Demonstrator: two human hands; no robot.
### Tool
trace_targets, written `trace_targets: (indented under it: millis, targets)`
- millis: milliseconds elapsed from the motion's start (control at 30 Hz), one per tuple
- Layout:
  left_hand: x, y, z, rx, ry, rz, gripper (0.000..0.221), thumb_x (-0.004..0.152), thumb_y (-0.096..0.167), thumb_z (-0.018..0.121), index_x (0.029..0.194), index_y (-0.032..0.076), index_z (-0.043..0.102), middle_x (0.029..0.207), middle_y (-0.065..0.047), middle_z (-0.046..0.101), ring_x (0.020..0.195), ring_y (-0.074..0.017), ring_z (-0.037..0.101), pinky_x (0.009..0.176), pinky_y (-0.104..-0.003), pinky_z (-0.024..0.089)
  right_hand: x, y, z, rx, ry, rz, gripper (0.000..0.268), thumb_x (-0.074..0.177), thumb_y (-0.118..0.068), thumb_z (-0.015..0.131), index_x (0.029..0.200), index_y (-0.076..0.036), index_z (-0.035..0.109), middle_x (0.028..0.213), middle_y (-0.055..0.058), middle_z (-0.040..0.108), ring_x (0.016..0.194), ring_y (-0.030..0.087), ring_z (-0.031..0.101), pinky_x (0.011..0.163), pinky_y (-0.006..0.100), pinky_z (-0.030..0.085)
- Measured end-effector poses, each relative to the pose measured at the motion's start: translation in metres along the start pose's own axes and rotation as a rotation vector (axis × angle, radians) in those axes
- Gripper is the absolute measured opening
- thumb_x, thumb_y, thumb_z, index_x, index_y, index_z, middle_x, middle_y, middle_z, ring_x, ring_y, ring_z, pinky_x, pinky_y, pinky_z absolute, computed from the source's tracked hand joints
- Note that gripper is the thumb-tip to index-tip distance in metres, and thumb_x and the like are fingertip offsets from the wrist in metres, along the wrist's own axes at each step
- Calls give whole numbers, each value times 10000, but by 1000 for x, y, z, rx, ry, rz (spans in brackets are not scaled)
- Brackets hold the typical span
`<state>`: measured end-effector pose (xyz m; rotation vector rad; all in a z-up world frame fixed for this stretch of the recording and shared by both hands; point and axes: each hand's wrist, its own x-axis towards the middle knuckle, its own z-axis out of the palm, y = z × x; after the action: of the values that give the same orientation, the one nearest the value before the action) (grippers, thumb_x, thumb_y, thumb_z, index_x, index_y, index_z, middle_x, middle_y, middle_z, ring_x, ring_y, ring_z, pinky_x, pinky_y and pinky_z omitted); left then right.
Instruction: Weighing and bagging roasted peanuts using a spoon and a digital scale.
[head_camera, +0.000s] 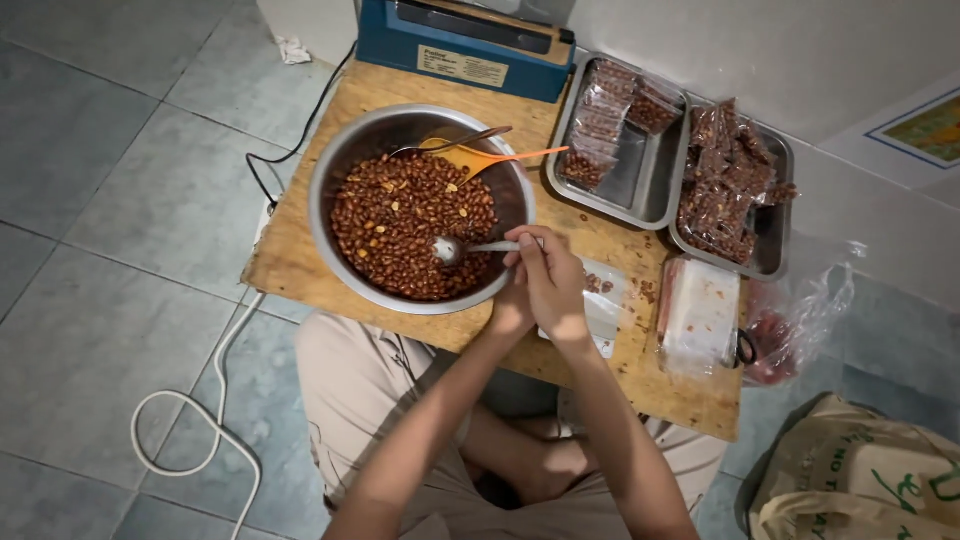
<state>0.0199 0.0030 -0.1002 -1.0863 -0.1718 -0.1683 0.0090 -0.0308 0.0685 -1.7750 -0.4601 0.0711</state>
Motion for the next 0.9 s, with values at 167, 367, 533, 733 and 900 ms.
trace_targets:
  millis: [167, 367, 533, 733, 900]
  targets:
    - [-4, 21, -8, 1584, 181, 381, 212, 930, 174, 382, 986, 61, 553, 828, -87, 585, 884, -218, 587, 786, -263, 454, 4, 17, 0, 187, -19, 205, 231, 929, -157, 421, 946, -56, 628, 633, 99, 617, 441, 85, 460, 415, 199, 325]
    - [12, -21, 12, 1324, 440, 399, 290, 937, 256, 499, 690, 107, 526, 579, -8, 410, 674, -190, 521, 658, -265, 393, 2, 13, -11, 310, 44, 300, 227, 917, -180, 428, 952, -46, 608, 656, 105, 604, 460, 98, 456, 428, 197, 291]
    - [9, -32, 18, 2539, 554, 308, 202, 902, 263, 501, 1080, 172, 527, 874, -24, 582, 880, -167, 589, 789, -267, 480, -6, -4, -18, 323, 95, 268, 232, 924, -169, 419, 935, -26, 601, 661, 122, 586, 472, 116, 457, 443, 207, 289]
    - [5, -64, 34, 2715, 932, 211, 335, 868, 482, 469, 1177, 355, 495, 1105, 64, 618, 1067, -84, 555, 922, -261, 438, -10, 2, -30, 345, 132, 238, 221, 916, -176, 445, 936, -24, 604, 651, 139, 584, 463, 140, 468, 431, 212, 297]
    - [7, -114, 75, 2716, 519, 421, 256, 929, 222, 457, 1148, 196, 587, 1141, -69, 619, 1143, -195, 523, 965, -345, 416, -13, 2, -61, 371, 233, 246, 215, 903, -172, 439, 909, -27, 598, 586, 111, 555, 438, 130, 449, 418, 207, 281]
